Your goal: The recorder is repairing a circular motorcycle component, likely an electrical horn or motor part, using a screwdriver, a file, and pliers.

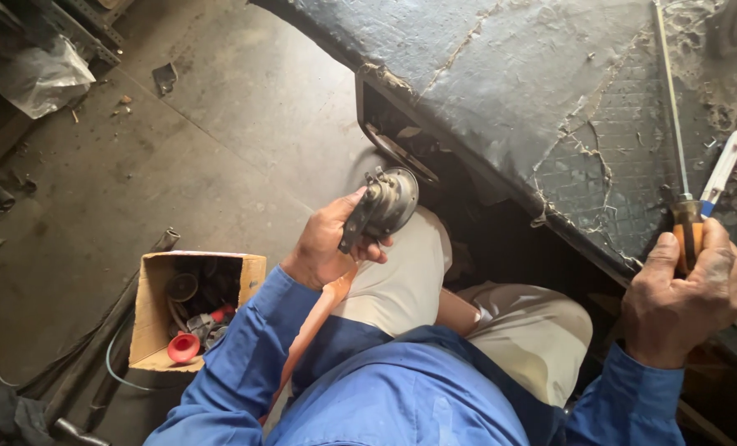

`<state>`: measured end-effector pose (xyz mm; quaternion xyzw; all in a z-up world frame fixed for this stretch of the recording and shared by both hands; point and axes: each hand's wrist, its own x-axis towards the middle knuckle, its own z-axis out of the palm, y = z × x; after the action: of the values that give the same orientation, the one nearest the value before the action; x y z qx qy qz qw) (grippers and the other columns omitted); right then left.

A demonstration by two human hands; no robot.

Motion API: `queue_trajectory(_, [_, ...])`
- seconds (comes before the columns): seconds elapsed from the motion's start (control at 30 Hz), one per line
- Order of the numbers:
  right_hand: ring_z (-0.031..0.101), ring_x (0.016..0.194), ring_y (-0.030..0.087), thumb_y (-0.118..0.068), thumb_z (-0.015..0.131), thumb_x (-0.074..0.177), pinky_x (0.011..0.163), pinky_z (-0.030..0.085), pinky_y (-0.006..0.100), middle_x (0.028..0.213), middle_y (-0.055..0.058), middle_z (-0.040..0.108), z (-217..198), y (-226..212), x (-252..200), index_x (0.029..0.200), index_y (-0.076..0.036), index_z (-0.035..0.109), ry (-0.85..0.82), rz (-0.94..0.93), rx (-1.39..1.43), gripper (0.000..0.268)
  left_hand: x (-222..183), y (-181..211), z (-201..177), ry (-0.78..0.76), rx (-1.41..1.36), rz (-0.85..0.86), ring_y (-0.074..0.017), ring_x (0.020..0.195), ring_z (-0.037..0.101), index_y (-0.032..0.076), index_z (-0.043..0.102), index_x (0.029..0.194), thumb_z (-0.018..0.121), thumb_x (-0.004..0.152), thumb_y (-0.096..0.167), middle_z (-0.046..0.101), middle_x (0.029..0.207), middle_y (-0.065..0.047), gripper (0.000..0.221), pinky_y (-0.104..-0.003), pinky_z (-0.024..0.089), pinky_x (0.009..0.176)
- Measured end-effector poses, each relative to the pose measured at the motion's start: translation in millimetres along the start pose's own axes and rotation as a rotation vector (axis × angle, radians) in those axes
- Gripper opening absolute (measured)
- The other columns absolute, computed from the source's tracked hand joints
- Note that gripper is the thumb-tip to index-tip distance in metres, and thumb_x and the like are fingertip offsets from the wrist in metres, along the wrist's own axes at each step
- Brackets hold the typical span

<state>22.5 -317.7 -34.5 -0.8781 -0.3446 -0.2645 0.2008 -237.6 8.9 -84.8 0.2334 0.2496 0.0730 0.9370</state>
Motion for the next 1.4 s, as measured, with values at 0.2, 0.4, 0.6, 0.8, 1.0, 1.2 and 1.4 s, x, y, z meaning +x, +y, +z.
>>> queue_trajectory(0.2, [0.062, 0.108, 0.031, -0.001, 0.07, 0.095, 0.096, 0.051, 0.043, 0.12, 0.017, 0.064, 4.1, 0.3, -1.1, 0.129, 0.002, 0.064, 0.02, 0.091, 0.032, 0.035, -10.8, 6.1, 33.9, -0.151, 0.178, 0.177, -0.02, 0.079, 0.074, -0.002, 0.063, 0.126, 0.058, 0.1, 0.052, 0.074, 0.1, -0.013, 0.061, -0.035, 0.063, 0.065])
queue_trajectory(0.4, [0.064, 0.098, 0.033, -0.011, 0.086, 0.094, 0.09, 0.051, 0.047, 0.106, 0.016, 0.065, -23.1, -23.2, 18.8, 0.115, -0.002, 0.07, 0.055, 0.029, -0.157, 0.028, 2.3, -0.7, 58.3, -0.057, 0.519, 0.341, -0.0108, 0.086, 0.069, -0.001, 0.062, 0.122, 0.081, 0.092, 0.023, 0.073, 0.102, -0.005, 0.043, -0.026, 0.06, 0.076])
queue_trajectory(0.6, [0.063, 0.081, 0.02, -0.01, 0.069, 0.101, 0.074, 0.051, 0.031, 0.097, 0.011, 0.067, -84.3, -53.3, -10.3, 0.121, 0.0, 0.062, 0.063, 0.335, 0.371, 0.023, 30.7, 15.6, 113.2, -0.132, 0.865, 0.707, -0.0117, 0.096, 0.067, 0.004, 0.057, 0.126, 0.079, 0.085, 0.008, 0.071, 0.108, -0.007, 0.047, -0.028, 0.059, 0.085])
queue_trajectory(0.8, [0.056, 0.062, 0.007, -0.007, 0.071, 0.091, 0.055, 0.046, 0.023, 0.084, 0.004, 0.07, -97.1, -41.8, -98.8, 0.131, -0.004, 0.07, -0.181, 0.847, 0.815, 0.04, 77.7, 36.7, 167.9, -0.039, 1.476, 1.078, -0.0275, 0.106, 0.073, 0.008, 0.066, 0.126, 0.078, 0.081, 0.012, 0.074, 0.117, -0.013, 0.047, -0.037, 0.056, 0.093])
queue_trajectory(1.0, [0.065, 0.079, 0.008, -0.007, 0.078, 0.083, 0.07, 0.052, 0.022, 0.094, 0.006, 0.075, -71.6, -40.7, -158.2, 0.131, -0.006, 0.071, -0.281, 0.75, 0.941, 0.049, 95.1, 30.1, 184.4, 0.095, 1.732, 0.907, -0.0312, 0.104, 0.069, 0.007, 0.07, 0.118, 0.089, 0.071, 0.028, 0.07, 0.111, -0.015, 0.054, -0.042, 0.054, 0.09])
queue_trajectory(1.2, [0.072, 0.095, 0.011, -0.009, 0.076, 0.085, 0.084, 0.056, 0.024, 0.106, 0.008, 0.081, -55.7, -50.6, -158.2, 0.13, -0.004, 0.07, -0.25, 0.715, 1.051, 0.045, 101.6, 27.6, 188.2, 0.146, 1.721, 1.029, -0.0255, 0.094, 0.074, 0.008, 0.078, 0.112, 0.087, 0.075, 0.022, 0.076, 0.106, -0.013, 0.041, -0.036, 0.057, 0.085])
queue_trajectory(1.4, [0.073, 0.087, 0.011, -0.01, 0.078, 0.082, 0.076, 0.058, 0.025, 0.101, 0.008, 0.081, -50.9, -50.2, -137.1, 0.127, -0.004, 0.071, -0.248, 0.615, 0.99, 0.046, 123.3, 37.9, 159.3, -0.036, 1.31, 0.893, -0.0095, 0.092, 0.072, 0.001, 0.075, 0.116, 0.08, 0.082, 0.008, 0.078, 0.104, -0.006, 0.035, -0.026, 0.059, 0.085])
